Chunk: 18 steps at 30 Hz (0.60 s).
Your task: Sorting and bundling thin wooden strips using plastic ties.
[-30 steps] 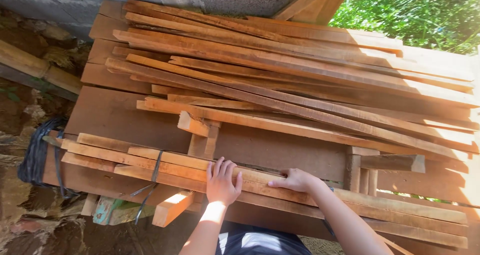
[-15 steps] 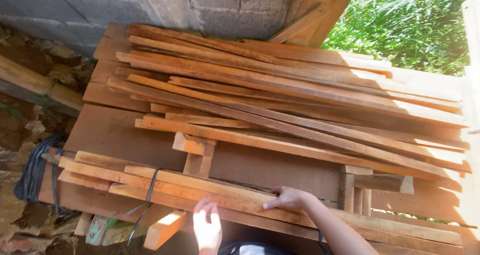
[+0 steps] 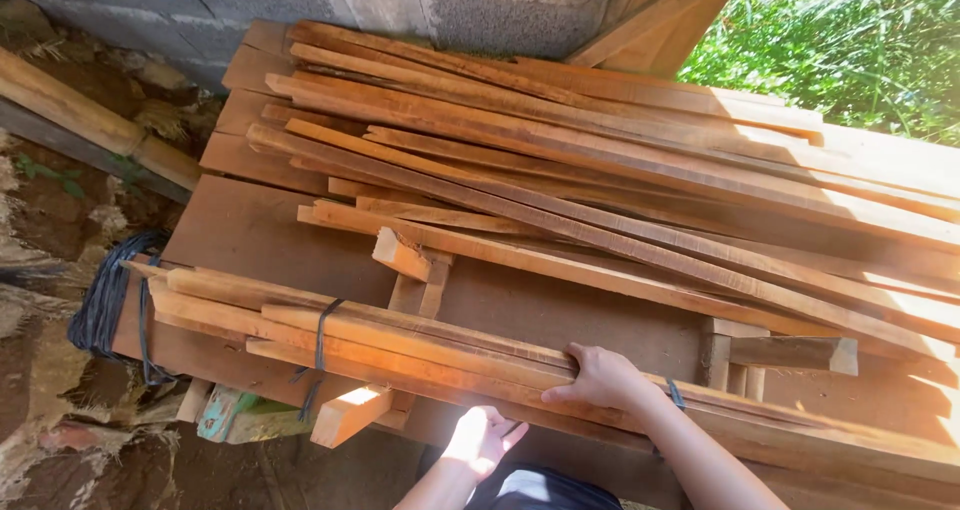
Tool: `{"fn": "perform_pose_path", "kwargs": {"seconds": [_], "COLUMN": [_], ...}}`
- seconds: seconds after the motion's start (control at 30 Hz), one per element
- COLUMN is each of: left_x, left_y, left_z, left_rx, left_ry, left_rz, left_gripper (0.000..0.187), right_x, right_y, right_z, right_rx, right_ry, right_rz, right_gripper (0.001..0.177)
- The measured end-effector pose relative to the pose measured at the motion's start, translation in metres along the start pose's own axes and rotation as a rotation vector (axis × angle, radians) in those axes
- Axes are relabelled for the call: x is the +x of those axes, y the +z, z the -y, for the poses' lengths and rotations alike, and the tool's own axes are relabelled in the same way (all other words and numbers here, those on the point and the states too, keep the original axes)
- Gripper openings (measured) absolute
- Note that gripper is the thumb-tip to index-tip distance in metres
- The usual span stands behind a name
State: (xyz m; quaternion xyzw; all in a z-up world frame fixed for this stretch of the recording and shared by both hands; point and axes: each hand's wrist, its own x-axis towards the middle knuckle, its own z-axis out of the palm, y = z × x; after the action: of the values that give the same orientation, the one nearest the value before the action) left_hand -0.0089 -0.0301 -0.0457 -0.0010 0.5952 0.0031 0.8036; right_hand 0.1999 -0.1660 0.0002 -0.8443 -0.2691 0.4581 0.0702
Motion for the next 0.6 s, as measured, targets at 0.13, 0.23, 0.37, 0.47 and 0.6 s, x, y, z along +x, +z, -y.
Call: {"fn": "perform_pose_path", "kwargs": {"seconds": [0.13, 0.23, 0.37, 0.47, 0.6], "left_x": [0.010, 0.015, 0.043, 0.065, 0.180], "left_y": [0.003, -0.005, -0.037, -0.051, -0.157], "left_z": [0.007, 0.007, 0.007, 0.010, -0.001], "left_rx": [-0.002, -0.024, 0.036, 0.117, 1.020], "left_ry": [0.026, 0.050, 0.035, 0.009, 0.060], "left_rz": [0.198, 0.113, 0.184, 0.187, 0.380], "left_gripper": [0.053, 0.060, 0.044, 0.056, 0.035], "right_x": [-0.008, -0.020, -0.039, -0.051, -0.053], "right_y": [0.023, 0.043, 0.078, 0.099, 0.111], "right_z": [-0.013, -0.012, -0.011, -0.011, -0.013], "right_rx": [-0.155, -0.222, -0.204, -0.219, -0.248], "right_ry": [-0.177, -0.194, -0.207, -0.248, -0.290], "right_rz": [-0.301, -0.415, -0.586, -0.730, -0.834], "right_gripper": [0.096, 0.097, 0.098, 0.093, 0.087]}}
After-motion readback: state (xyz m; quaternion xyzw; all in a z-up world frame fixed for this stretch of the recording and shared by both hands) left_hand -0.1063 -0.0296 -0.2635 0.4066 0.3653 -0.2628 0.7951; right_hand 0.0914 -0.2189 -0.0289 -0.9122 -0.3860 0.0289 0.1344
